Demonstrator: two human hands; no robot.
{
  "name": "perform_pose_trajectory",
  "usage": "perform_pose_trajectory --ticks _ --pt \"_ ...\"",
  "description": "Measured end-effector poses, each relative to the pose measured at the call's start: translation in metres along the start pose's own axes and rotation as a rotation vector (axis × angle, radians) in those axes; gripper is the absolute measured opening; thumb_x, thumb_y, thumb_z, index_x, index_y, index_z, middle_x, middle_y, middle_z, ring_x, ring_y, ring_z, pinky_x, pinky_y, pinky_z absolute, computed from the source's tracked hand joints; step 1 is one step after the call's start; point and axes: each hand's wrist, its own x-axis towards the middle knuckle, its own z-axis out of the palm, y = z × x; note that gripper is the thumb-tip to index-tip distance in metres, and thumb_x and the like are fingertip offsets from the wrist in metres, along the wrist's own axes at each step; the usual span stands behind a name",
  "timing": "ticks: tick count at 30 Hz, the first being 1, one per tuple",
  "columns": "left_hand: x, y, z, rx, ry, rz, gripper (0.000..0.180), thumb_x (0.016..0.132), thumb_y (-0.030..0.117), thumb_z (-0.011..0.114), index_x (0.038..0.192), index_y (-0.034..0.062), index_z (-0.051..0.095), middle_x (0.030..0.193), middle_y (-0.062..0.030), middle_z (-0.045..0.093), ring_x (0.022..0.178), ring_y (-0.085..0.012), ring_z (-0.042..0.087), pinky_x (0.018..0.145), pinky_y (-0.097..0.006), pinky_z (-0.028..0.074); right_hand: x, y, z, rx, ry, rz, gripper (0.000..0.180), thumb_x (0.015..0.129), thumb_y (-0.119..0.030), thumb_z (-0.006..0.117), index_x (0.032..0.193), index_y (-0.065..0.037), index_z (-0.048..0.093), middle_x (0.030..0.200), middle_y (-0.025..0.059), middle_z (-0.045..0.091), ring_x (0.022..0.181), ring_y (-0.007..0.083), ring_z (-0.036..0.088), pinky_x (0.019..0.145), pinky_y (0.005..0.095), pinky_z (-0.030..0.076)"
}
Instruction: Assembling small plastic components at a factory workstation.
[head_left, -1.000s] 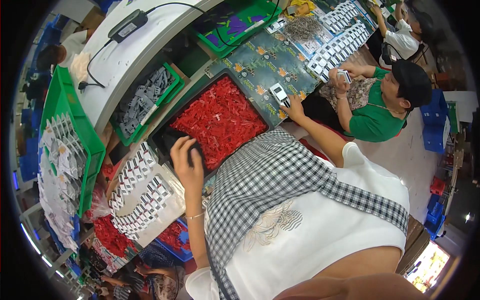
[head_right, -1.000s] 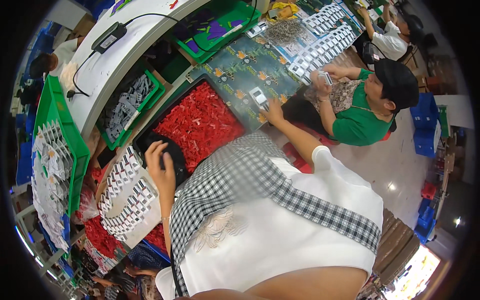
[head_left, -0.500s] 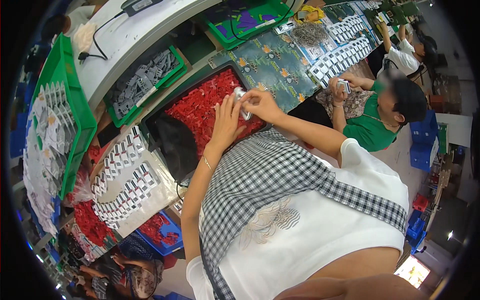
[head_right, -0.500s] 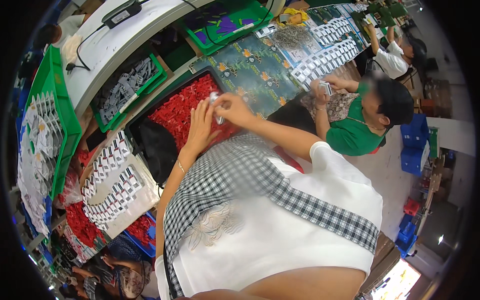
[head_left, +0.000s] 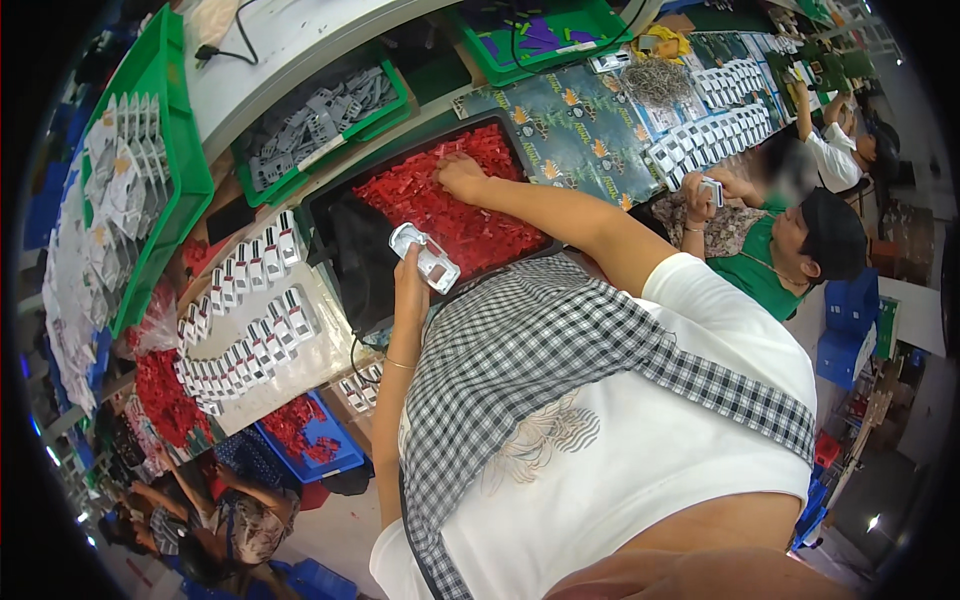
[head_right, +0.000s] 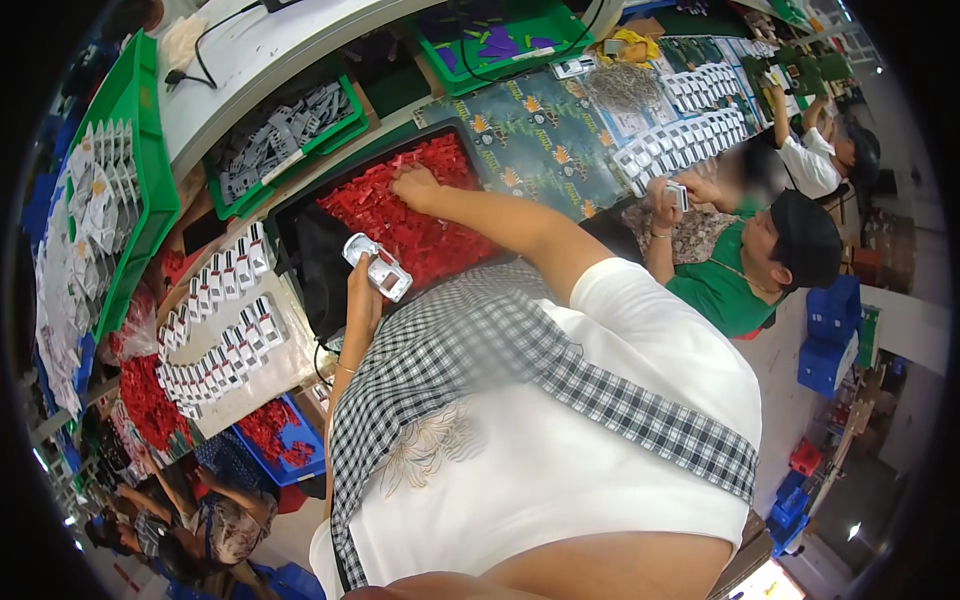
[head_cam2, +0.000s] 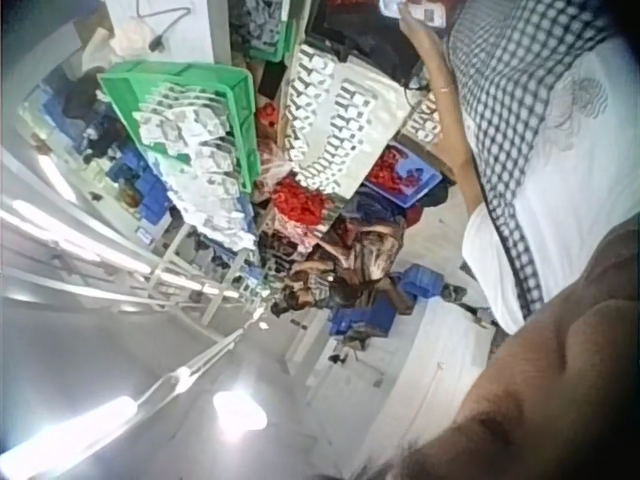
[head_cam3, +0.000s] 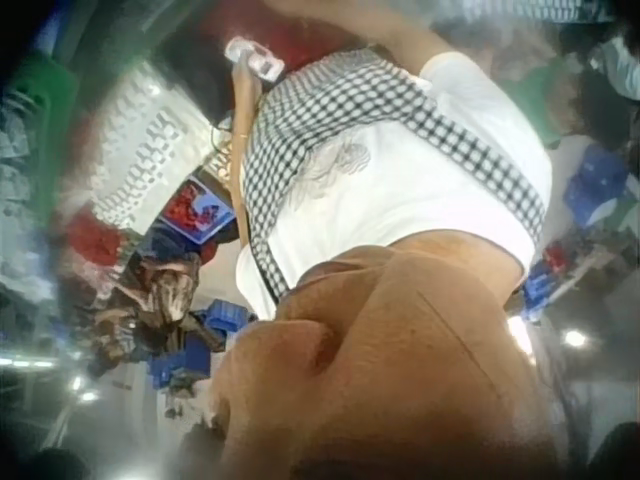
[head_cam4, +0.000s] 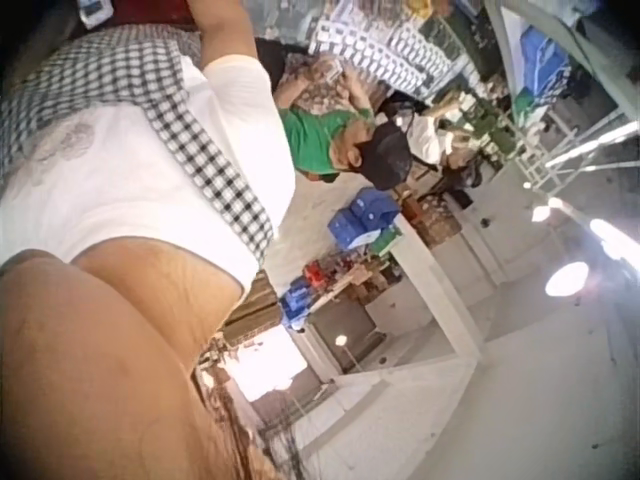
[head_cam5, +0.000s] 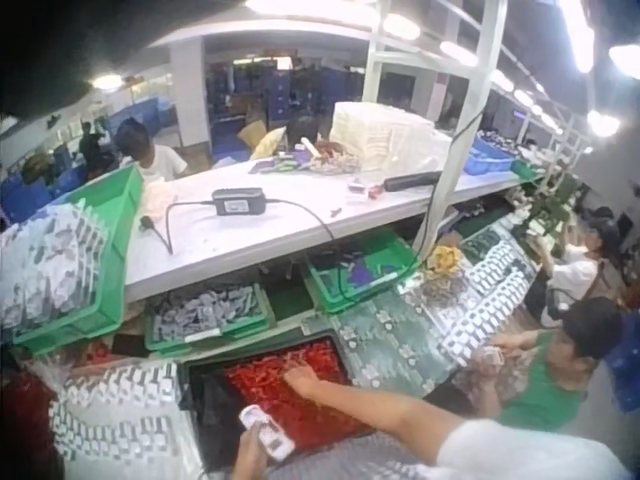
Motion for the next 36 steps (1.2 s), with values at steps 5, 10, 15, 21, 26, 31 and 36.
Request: perform_pose_trajectory --ticks 5,10,15,21,26,31,36 --pt "-0.012 0.021 0.017 -0.072 -0.043 -0.005 0.052 0.093 0.050 0.037 0.125 0.0083 0.041 0.112 -0.0111 0.050 0.100 -0.0232 0.055 0.082 -0.042 0.049 -0.027 -0.007 -0.018 0.540 0.104 0.338 0.011 0.075 -0.018 0.062 0.077 -0.007 0.065 0.079 0.0115 0.065 0.076 0.0273 0.064 0.069 0.0384 0.050" --pt "-0.015 0.036 0.033 -0.064 -0.086 0.033 0.053 0.095 0.050 0.028 0.124 0.0077 0.042 0.105 -0.0092 0.054 0.092 -0.0197 0.057 0.077 -0.037 0.051 -0.070 -0.043 -0.105 1.440 0.137 0.292 0.012 0.087 -0.014 0.058 0.090 -0.002 0.059 0.073 0.0040 0.061 0.067 0.0081 0.059 0.059 0.0239 0.047" --pt "-0.013 0.046 0.057 -0.039 -0.089 -0.041 0.047 0.097 0.044 0.027 0.118 0.0075 0.047 0.102 -0.0078 0.057 0.090 -0.0179 0.059 0.073 -0.035 0.053 -0.091 -0.081 -0.136 0.728 0.422 -0.081 0.014 0.078 -0.016 0.063 0.083 -0.004 0.058 0.074 0.0114 0.061 0.068 0.0285 0.062 0.058 0.0373 0.048" --pt "-0.005 0.038 0.058 -0.080 -0.107 -0.124 0.042 0.098 0.042 0.028 0.114 0.0078 0.048 0.107 -0.0074 0.055 0.094 -0.0191 0.058 0.076 -0.036 0.052 -0.100 -0.088 -0.148 0.471 0.141 -0.006 0.021 0.074 -0.020 0.065 0.088 -0.006 0.061 0.083 0.0095 0.058 0.082 0.0284 0.059 0.066 0.0412 0.048" --pt "-0.003 0.033 0.057 -0.170 -0.129 -0.124 0.044 0.098 0.042 0.029 0.117 0.0066 0.047 0.107 -0.0083 0.055 0.094 -0.0182 0.057 0.077 -0.033 0.050 -0.112 -0.077 -0.156 0.520 0.079 -0.073 0.026 0.070 -0.019 0.067 0.093 -0.008 0.063 0.092 0.0068 0.055 0.094 0.0250 0.054 0.072 0.0395 0.047" --pt "-0.007 0.035 0.062 -0.095 -0.156 -0.127 0.046 0.097 0.043 0.029 0.117 0.0058 0.048 0.106 -0.0070 0.056 0.092 -0.0170 0.057 0.078 -0.032 0.050 -0.111 -0.076 -0.134 0.313 0.184 -0.243 0.020 0.064 -0.015 0.068 0.082 -0.008 0.065 0.089 0.0059 0.051 0.089 0.0244 0.050 0.070 0.0361 0.044" --pt "-0.008 0.036 0.059 -0.037 -0.166 -0.158 0.046 0.097 0.042 0.029 0.117 0.0055 0.048 0.107 -0.0072 0.056 0.094 -0.0166 0.058 0.077 -0.034 0.052 -0.107 -0.083 -0.120 0.332 0.356 -0.240 0.015 0.061 -0.013 0.068 0.073 -0.006 0.062 0.086 0.0051 0.050 0.085 0.0229 0.050 0.069 0.0352 0.043"
